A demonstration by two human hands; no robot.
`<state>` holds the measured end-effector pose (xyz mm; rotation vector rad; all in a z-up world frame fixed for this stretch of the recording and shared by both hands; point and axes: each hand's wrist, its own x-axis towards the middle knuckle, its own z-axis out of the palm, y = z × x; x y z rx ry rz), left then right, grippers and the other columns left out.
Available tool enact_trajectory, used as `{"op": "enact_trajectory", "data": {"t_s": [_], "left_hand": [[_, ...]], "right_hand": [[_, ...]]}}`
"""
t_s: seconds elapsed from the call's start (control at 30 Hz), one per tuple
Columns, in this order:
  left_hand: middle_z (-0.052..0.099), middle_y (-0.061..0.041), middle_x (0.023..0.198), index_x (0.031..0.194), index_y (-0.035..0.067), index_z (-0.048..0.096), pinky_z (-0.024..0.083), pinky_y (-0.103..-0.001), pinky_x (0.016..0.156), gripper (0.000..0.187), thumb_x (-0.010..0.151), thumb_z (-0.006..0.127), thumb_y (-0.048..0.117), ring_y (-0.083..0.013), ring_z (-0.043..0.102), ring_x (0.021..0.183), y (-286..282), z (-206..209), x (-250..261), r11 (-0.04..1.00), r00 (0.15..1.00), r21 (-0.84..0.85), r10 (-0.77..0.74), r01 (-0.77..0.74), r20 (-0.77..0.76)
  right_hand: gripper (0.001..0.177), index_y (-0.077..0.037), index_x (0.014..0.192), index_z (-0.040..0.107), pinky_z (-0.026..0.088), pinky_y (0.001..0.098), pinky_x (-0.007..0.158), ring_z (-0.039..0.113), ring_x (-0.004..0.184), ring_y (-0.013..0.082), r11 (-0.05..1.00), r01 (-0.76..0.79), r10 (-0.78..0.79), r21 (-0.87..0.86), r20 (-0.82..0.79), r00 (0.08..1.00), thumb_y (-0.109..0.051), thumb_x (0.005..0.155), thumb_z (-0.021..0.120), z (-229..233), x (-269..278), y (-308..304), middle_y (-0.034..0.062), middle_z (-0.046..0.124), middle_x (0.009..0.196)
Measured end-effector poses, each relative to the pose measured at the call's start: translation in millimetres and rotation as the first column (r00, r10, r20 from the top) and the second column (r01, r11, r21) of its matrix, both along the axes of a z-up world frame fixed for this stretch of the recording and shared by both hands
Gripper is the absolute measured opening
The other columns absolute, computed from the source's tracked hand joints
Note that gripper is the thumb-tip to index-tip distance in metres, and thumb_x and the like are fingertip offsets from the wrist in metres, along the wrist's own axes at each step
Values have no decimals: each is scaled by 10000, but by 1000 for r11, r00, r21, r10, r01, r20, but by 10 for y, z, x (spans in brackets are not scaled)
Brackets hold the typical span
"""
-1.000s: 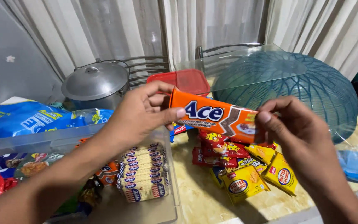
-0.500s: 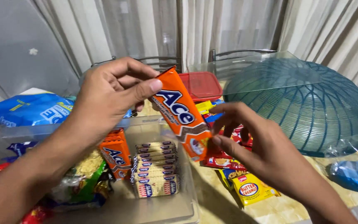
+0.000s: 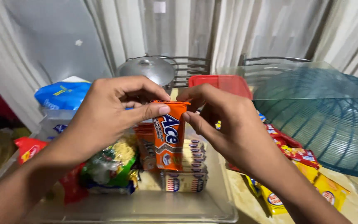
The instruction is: Sorting and organizing various snacks, crackers, and biscuits from a table into a clear plastic container.
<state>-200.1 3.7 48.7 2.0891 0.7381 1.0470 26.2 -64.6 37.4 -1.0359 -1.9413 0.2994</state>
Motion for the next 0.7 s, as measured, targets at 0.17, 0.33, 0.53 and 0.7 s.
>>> {"op": "enact_trajectory", "data": {"t_s": [0.17,0.33,0.53,0.7], "left_hand": [[758,-20,906,1020,32,796,593,-264,697,201,867,765,160,-52,680,819,48,-89,-192,993,999,-110,32,-35,-28],[702,-34,964,959,3,785,624,-276,745,170,846,782,130,-95,699,881,268,-305,-387,999,996,-36,7,-11,-91],[703,-29,992,984,18,780,641,-259,796,174,836,788,108,-105,704,921,473,-450,-521,998,983,27,-51,57,-174],[700,-41,947,981,67,778,621,-266,724,228,754,802,81,-122,708,807,512,-509,-518,997,948,73,1,24,-318]], "right_hand": [[213,-44,1096,653,535,271,538,665,616,96,999,40,-38,-16,102,994,-144,919,716,-26,-222,90,28,737,792],[158,-34,964,663,506,308,512,613,560,155,997,41,-30,-66,150,988,-149,897,749,-206,-344,264,59,711,722],[156,-21,952,658,543,322,531,702,587,157,996,-30,41,-79,145,989,-135,889,744,-368,-432,483,84,728,742],[159,1,916,630,542,354,563,718,624,227,998,-21,32,-57,211,977,-105,879,741,-484,-447,597,130,717,749]]}}
